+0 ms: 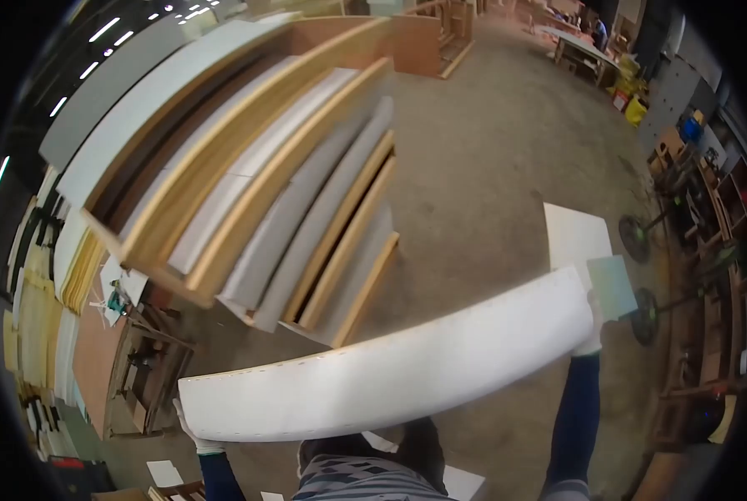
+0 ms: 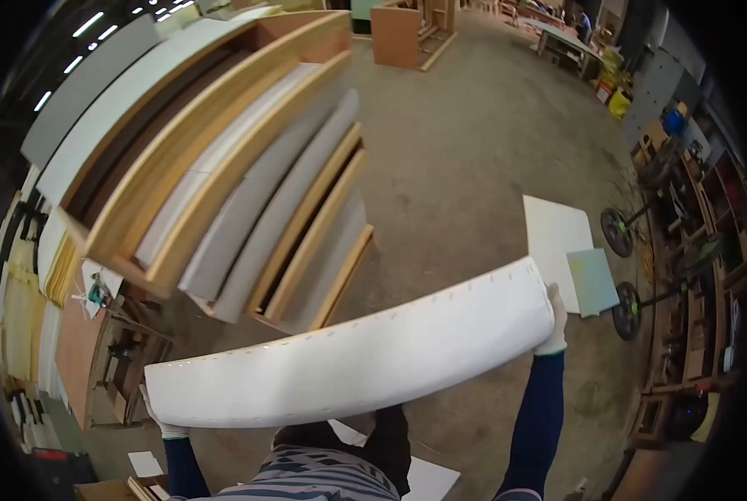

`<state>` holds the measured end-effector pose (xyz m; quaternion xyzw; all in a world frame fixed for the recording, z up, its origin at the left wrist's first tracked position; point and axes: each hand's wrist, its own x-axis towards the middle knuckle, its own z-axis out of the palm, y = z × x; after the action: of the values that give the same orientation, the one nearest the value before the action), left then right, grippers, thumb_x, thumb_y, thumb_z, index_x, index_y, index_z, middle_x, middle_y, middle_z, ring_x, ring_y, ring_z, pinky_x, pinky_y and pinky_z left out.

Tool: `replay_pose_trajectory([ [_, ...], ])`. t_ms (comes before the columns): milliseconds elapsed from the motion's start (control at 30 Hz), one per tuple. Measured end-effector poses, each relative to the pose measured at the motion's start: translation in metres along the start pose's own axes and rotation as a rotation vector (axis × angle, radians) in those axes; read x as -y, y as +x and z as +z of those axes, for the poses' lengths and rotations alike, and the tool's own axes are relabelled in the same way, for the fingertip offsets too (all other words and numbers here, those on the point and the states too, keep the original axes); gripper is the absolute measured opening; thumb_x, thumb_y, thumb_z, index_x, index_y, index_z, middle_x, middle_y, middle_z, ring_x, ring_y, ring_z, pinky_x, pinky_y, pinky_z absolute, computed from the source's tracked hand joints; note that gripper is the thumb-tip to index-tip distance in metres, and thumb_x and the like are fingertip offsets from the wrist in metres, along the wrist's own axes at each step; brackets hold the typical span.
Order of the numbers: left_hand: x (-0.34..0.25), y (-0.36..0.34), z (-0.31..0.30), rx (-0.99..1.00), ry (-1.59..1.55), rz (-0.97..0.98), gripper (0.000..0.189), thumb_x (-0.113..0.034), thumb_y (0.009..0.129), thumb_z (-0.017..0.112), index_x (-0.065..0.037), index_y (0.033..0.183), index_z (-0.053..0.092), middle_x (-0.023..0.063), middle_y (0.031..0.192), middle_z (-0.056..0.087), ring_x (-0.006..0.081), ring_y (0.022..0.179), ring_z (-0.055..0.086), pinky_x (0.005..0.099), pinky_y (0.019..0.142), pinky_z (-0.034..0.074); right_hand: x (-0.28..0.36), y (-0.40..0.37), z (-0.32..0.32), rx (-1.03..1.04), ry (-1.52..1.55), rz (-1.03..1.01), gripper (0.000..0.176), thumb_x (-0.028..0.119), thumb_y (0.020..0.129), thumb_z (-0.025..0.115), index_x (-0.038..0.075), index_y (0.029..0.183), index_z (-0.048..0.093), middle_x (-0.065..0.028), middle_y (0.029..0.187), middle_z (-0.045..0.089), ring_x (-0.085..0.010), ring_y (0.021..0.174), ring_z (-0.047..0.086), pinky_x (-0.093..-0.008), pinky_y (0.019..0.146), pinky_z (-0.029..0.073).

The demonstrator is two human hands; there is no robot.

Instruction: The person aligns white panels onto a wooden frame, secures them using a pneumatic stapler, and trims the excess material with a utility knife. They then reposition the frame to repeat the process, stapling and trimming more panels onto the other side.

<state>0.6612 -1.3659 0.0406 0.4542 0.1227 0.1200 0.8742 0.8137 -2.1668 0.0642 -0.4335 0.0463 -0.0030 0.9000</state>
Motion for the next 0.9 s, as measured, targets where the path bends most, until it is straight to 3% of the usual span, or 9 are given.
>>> replay_pose_trajectory([
  [300, 0.072, -0.010, 0.046, -0.007, -0.076, -0.048, 0.070, -0.061, 0.105, 0.039, -0.007, 0.147, 0.051, 0.0151, 0.147, 0.055, 0.0358, 0.129, 0.057, 0.0511, 0.109, 0.047, 0.045, 0.077, -0.076, 0.013, -0.046, 0.068, 0.075, 0.055, 0.105, 0.042, -0.006, 0.149, 0.042, -0.0222, 0.146, 0.054, -0.0336, 0.131, 0.056, -0.0441, 0.110, 0.047],
  [433, 0.100, -0.023, 0.067, -0.158, -0.063, -0.004, 0.069, -0.059, 0.106, 0.037, -0.005, 0.148, 0.049, 0.0160, 0.146, 0.055, 0.0358, 0.129, 0.057, 0.0519, 0.111, 0.045, 0.053, 0.135, -0.082, -0.078, -0.148, 0.165, 0.070, 0.051, 0.105, 0.045, -0.006, 0.144, 0.048, -0.0224, 0.139, 0.059, -0.0329, 0.124, 0.062, -0.0428, 0.107, 0.049],
  [500, 0.129, -0.023, 0.036, -0.167, -0.067, 0.054, 0.066, -0.055, 0.108, 0.034, -0.005, 0.149, 0.049, 0.0147, 0.148, 0.055, 0.0346, 0.132, 0.054, 0.0502, 0.115, 0.041, 0.065, 0.159, -0.069, -0.100, -0.255, 0.259, 0.065, 0.045, 0.105, 0.050, -0.003, 0.148, 0.045, -0.0190, 0.144, 0.055, -0.0317, 0.131, 0.056, -0.0451, 0.113, 0.044],
  [533, 0.136, -0.016, 0.006, -0.152, -0.083, 0.051, 0.066, -0.055, 0.108, 0.034, -0.005, 0.149, 0.049, 0.0147, 0.148, 0.055, 0.0346, 0.132, 0.054, 0.0502, 0.115, 0.041, 0.070, 0.168, -0.042, -0.147, -0.314, 0.239, 0.060, 0.045, 0.105, 0.046, -0.006, 0.135, 0.057, -0.0197, 0.129, 0.066, -0.0274, 0.117, 0.066, -0.0407, 0.102, 0.052],
  [633, 0.187, 0.051, -0.045, -0.013, -0.166, 0.059, 0.065, -0.054, 0.107, 0.035, -0.006, 0.148, 0.049, 0.0141, 0.147, 0.055, 0.0337, 0.132, 0.055, 0.0492, 0.114, 0.042, 0.067, 0.215, -0.063, -0.100, -0.418, 0.278, 0.044, 0.032, 0.108, 0.049, -0.005, 0.129, 0.060, -0.0121, 0.125, 0.066, -0.0221, 0.118, 0.062, -0.0374, 0.102, 0.050],
  [700, 0.248, 0.089, -0.049, 0.046, -0.244, 0.080, 0.064, -0.053, 0.107, 0.035, -0.006, 0.148, 0.050, 0.0137, 0.147, 0.055, 0.0332, 0.132, 0.055, 0.0486, 0.114, 0.042, 0.057, 0.248, -0.072, -0.084, -0.582, 0.157, 0.040, 0.030, 0.109, 0.049, -0.004, 0.126, 0.063, -0.0086, 0.123, 0.065, -0.0175, 0.113, 0.061, -0.0344, 0.100, 0.049],
  [767, 0.287, 0.069, -0.051, 0.036, -0.277, 0.085, 0.063, -0.053, 0.107, 0.036, -0.006, 0.147, 0.050, 0.0133, 0.147, 0.055, 0.0326, 0.131, 0.055, 0.0479, 0.113, 0.043, 0.065, 0.272, -0.043, -0.173, -0.640, 0.251, 0.040, 0.031, 0.110, 0.049, -0.002, 0.126, 0.064, -0.0064, 0.121, 0.065, -0.0149, 0.110, 0.059, -0.0333, 0.098, 0.049],
  [833, 0.293, 0.024, -0.059, -0.014, -0.249, 0.112, 0.062, -0.052, 0.107, 0.036, -0.006, 0.147, 0.051, 0.0130, 0.147, 0.056, 0.0321, 0.131, 0.055, 0.0472, 0.113, 0.044, 0.029, 0.326, -0.117, -0.158, -0.715, 0.136, 0.047, 0.040, 0.108, 0.051, 0.000, 0.128, 0.064, -0.0065, 0.122, 0.065, -0.0163, 0.111, 0.060, -0.0344, 0.097, 0.051],
  [900, 0.261, -0.134, -0.049, -0.195, -0.165, 0.117, 0.061, -0.051, 0.107, 0.036, -0.007, 0.146, 0.051, 0.0126, 0.147, 0.056, 0.0315, 0.131, 0.056, 0.0466, 0.113, 0.044, -0.032, 0.400, -0.329, 0.083, -0.661, 0.228, 0.061, 0.054, 0.105, 0.048, 0.003, 0.137, 0.057, -0.0107, 0.127, 0.066, -0.0219, 0.117, 0.062, -0.0401, 0.102, 0.051],
])
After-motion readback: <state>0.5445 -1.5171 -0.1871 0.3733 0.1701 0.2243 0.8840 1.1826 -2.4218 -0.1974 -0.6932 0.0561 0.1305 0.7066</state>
